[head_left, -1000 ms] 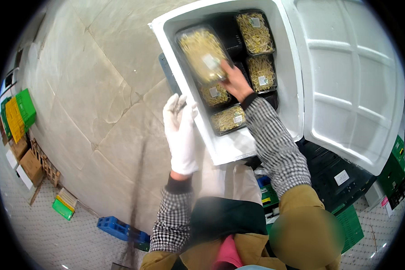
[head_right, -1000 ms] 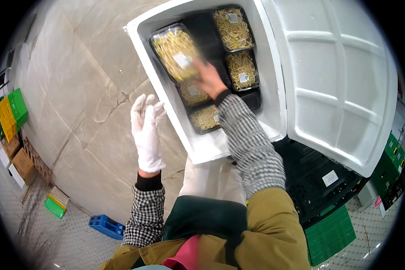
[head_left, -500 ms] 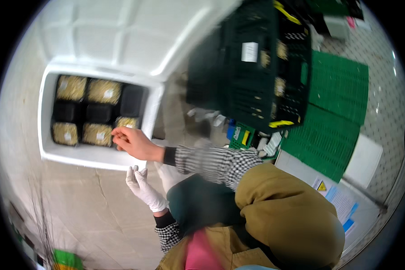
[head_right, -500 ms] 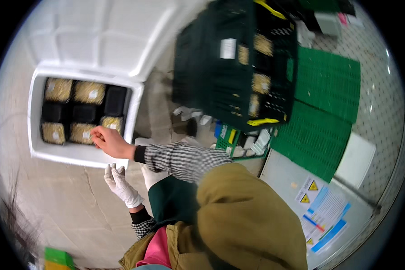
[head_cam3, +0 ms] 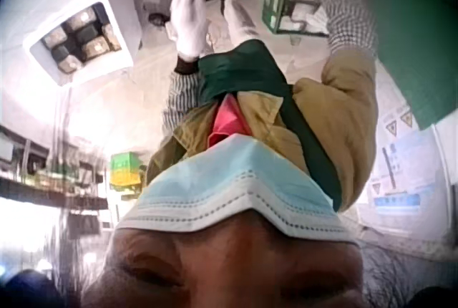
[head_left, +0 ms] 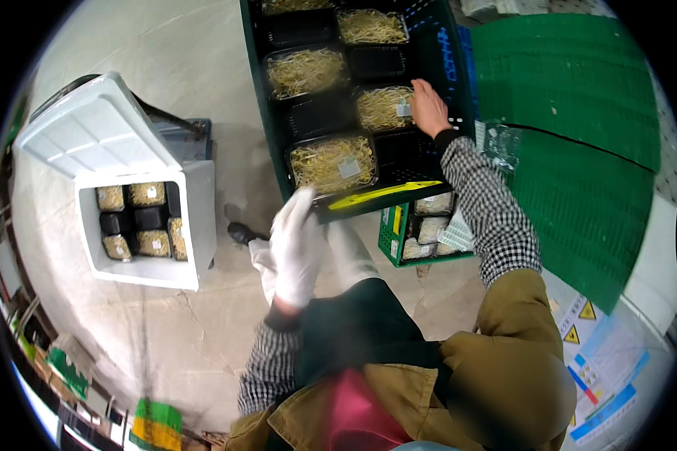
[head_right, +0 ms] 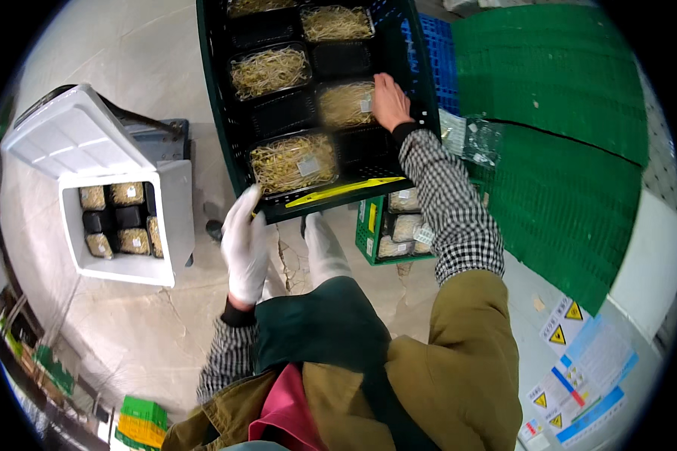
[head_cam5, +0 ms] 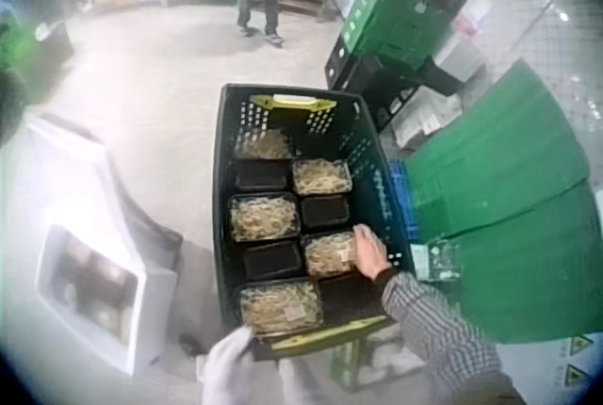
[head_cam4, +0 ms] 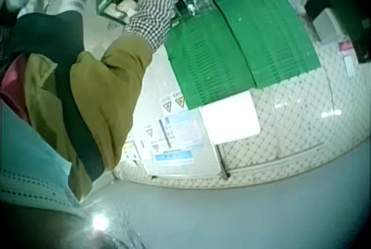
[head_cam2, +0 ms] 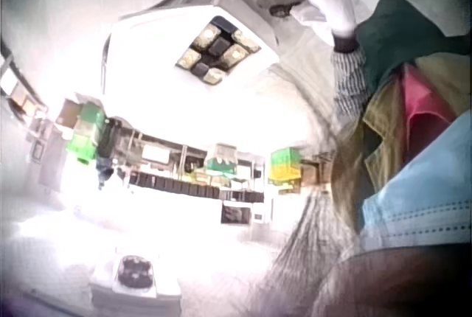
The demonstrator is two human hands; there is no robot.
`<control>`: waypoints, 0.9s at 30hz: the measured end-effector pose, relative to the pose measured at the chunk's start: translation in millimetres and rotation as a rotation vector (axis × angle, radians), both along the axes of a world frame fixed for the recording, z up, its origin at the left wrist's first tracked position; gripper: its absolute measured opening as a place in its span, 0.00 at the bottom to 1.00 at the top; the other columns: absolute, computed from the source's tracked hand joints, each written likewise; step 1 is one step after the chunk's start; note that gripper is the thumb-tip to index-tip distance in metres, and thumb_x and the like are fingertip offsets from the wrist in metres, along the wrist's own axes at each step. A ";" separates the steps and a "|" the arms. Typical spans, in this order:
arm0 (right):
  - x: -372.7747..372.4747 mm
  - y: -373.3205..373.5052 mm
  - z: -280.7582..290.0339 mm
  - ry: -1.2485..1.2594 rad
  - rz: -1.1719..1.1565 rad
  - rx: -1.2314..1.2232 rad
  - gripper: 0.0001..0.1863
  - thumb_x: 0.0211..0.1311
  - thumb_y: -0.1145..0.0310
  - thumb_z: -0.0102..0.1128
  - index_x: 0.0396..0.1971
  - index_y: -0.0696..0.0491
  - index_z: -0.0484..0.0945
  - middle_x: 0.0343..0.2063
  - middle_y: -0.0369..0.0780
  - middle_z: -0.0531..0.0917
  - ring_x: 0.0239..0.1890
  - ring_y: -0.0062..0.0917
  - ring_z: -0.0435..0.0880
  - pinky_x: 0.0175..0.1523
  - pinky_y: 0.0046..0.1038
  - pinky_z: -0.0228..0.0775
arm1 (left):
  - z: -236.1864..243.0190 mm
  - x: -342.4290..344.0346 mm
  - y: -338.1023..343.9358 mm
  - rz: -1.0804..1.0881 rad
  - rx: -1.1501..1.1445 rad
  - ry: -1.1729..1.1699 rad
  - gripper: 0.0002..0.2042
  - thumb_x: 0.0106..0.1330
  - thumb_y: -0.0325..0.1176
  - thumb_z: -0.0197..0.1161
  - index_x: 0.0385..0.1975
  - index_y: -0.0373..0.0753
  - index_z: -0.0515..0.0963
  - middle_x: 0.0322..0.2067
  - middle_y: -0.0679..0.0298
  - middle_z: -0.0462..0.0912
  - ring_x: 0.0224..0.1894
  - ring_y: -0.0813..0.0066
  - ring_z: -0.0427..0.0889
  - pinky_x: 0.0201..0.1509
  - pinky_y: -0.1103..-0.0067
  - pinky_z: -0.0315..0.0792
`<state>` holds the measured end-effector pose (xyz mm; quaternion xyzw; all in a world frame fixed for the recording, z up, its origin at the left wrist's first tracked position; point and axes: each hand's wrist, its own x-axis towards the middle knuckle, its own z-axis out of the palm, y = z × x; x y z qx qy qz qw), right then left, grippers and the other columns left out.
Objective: The person labels multiple black plastic containers filled with bean sprouts by applying small white stickers from a sheet. They pick up each container from a green crate, place it into a white cooler, and affix a label to the top before repeating the process.
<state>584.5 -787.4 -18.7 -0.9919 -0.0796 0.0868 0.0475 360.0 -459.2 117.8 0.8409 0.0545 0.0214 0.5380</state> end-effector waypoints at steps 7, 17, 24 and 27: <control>75.2 10.2 -25.8 0.469 0.107 -0.305 0.14 0.66 0.73 0.48 0.51 0.58 0.71 0.56 0.54 0.68 0.52 0.49 0.75 0.54 0.46 0.71 | -108.1 126.6 -35.5 -0.377 0.982 0.409 0.25 0.58 0.25 0.58 0.58 0.39 0.68 0.49 0.52 0.78 0.56 0.55 0.74 0.57 0.59 0.66; 63.8 -16.1 99.7 0.113 0.561 -0.052 0.13 0.59 0.68 0.54 0.42 0.57 0.76 0.43 0.46 0.79 0.49 0.43 0.76 0.53 0.35 0.69 | -68.4 129.5 -37.4 -0.412 0.570 -0.051 0.03 0.57 0.28 0.58 0.28 0.37 0.77 0.30 0.55 0.77 0.36 0.60 0.78 0.38 0.70 0.78; 69.6 26.8 270.9 -0.087 0.400 0.230 0.15 0.74 0.66 0.48 0.52 0.59 0.71 0.45 0.39 0.77 0.47 0.25 0.76 0.54 0.25 0.68 | 41.2 75.8 118.8 0.048 -0.028 -0.248 0.09 0.59 0.30 0.61 0.38 0.36 0.77 0.35 0.55 0.77 0.43 0.53 0.77 0.47 0.67 0.74; 53.9 137.4 289.9 0.099 0.418 0.248 0.14 0.73 0.66 0.49 0.52 0.58 0.72 0.44 0.37 0.76 0.48 0.22 0.75 0.56 0.22 0.67 | 35.3 -7.0 220.5 0.252 -0.150 -0.234 0.08 0.62 0.24 0.59 0.41 0.33 0.76 0.36 0.56 0.78 0.40 0.63 0.78 0.46 0.75 0.74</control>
